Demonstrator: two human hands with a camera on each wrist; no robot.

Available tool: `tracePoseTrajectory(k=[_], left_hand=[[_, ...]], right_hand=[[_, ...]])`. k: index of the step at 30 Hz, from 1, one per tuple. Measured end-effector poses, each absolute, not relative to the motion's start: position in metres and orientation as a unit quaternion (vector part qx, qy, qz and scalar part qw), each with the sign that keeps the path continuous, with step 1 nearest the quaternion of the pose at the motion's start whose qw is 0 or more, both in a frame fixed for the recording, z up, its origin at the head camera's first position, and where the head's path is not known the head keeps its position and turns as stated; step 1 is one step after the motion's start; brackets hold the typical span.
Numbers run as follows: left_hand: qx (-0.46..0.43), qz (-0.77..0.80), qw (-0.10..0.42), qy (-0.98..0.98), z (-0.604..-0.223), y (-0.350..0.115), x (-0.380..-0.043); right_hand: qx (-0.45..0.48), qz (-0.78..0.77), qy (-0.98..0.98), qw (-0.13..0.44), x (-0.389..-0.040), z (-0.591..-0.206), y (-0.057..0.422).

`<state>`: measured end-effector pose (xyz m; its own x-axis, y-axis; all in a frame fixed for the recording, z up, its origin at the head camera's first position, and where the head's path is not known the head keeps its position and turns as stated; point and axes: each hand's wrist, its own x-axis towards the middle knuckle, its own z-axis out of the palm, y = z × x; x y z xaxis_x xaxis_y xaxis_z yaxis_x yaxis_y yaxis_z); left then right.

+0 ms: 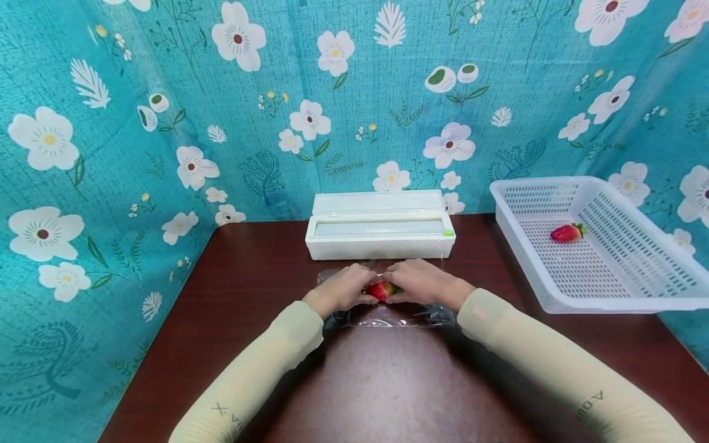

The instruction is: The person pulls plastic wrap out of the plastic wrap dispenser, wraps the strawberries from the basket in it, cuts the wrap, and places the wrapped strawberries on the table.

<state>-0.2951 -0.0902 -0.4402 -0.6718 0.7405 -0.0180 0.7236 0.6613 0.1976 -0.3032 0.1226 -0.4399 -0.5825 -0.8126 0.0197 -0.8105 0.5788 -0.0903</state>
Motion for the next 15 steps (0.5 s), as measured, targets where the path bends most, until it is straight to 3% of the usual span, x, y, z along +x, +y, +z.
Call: tracePoseTrajectory(k=[15], left_hand=[[0.393, 0.129, 0.052, 0.909, -0.428, -0.112, -0.284]], right_hand=[[-0.447, -0.053, 0.892, -0.031, -0.294, -0.42, 0.149]])
